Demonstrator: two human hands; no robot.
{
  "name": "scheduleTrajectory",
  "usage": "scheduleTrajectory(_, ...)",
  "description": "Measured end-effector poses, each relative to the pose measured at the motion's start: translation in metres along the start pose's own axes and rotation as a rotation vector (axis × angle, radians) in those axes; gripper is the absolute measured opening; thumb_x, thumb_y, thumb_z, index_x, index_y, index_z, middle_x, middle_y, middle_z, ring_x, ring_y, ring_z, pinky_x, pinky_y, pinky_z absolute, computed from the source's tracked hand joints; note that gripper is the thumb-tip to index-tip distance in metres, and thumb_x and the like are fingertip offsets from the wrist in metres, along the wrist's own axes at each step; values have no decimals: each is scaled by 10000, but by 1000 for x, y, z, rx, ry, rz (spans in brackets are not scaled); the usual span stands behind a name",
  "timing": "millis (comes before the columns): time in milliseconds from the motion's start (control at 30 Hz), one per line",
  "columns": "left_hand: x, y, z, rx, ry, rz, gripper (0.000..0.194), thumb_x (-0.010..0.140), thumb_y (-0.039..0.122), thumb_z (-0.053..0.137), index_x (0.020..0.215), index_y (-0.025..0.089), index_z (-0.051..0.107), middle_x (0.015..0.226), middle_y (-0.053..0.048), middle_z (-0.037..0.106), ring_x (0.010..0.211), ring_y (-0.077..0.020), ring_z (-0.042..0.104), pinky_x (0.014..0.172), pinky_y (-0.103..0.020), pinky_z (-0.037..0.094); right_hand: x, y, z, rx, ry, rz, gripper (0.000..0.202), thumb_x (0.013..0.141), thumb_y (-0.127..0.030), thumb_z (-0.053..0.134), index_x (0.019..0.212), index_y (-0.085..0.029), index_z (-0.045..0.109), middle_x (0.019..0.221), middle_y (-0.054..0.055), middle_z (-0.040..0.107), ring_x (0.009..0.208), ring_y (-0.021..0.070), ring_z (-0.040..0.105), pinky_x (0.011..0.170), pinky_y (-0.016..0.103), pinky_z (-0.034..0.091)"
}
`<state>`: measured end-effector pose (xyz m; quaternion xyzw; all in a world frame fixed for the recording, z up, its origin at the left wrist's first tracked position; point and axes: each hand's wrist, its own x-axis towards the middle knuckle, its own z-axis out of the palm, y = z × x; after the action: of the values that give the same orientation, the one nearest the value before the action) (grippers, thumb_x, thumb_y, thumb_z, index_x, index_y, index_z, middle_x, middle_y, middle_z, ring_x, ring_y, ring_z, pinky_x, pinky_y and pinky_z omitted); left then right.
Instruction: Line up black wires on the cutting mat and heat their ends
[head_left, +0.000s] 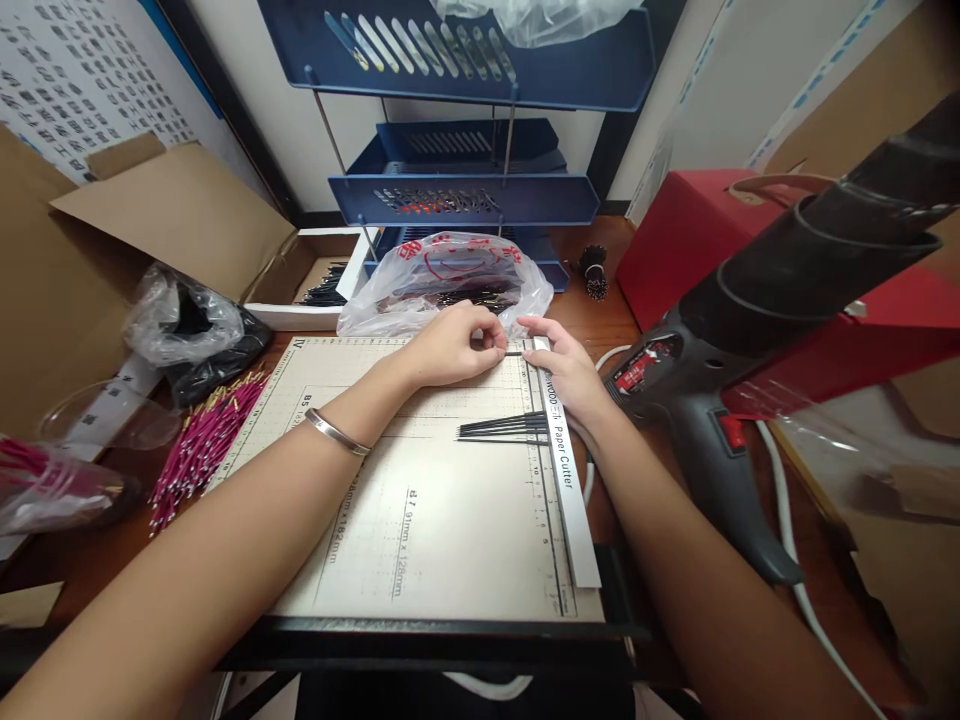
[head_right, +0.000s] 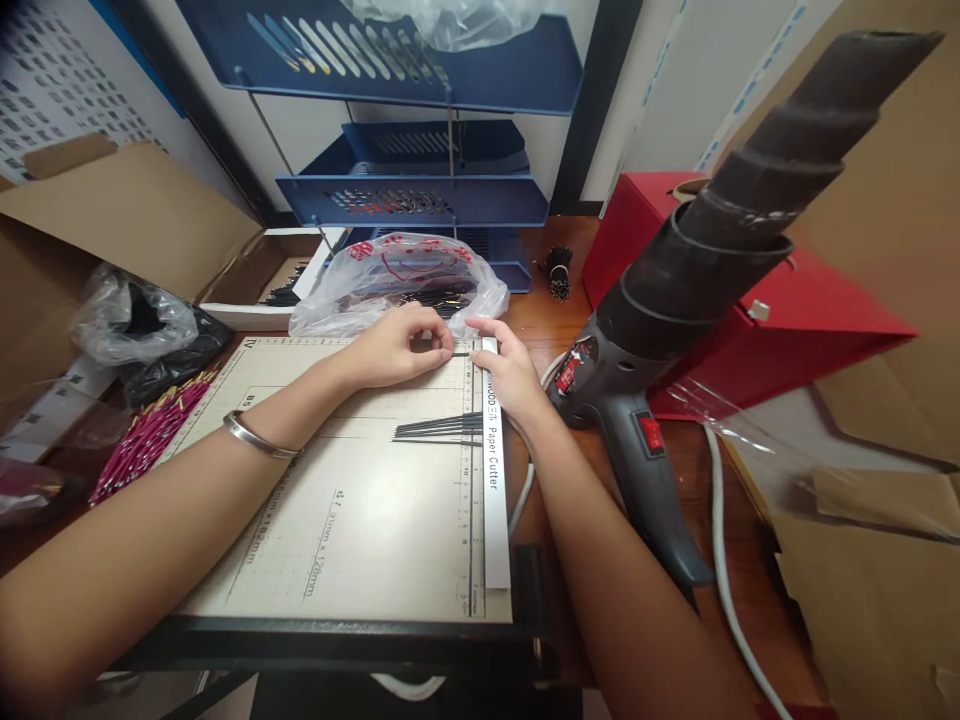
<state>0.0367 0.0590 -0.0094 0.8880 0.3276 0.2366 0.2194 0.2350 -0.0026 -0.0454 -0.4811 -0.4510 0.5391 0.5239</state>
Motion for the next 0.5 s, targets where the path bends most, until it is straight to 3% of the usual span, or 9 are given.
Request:
scheduleTrajectory(167,-1,1,-2,-13,4,34,99,843,229,661,833,202,757,853,-25,776,853,-211,649,886,-362,493,-2,-1,0,-37,-8,7,591,640,-308,708,1229,-283,676,1153,39,736,1010,277,696,966,477,599)
scheduleTrajectory(333,-2,3,-2,-26,19,10,115,846,243,683,854,196,787,846,-25,774,853,-207,658,891,-355,495,-1,0,0,14,36,-9,552,616,-276,736,1167,-279,695,1162,29,742,1081,272,683,1025,453,568)
scheduleTrajectory(500,-1,2,-1,-35,25,-6,115,838,244,686,845,189,787,837,-26,773,825,-199,654,862,-344,496,2,3,-1,60,23,-11,555,623,-240,768,1172,-284,697,1176,27,736,1034,253,673,954,420,566)
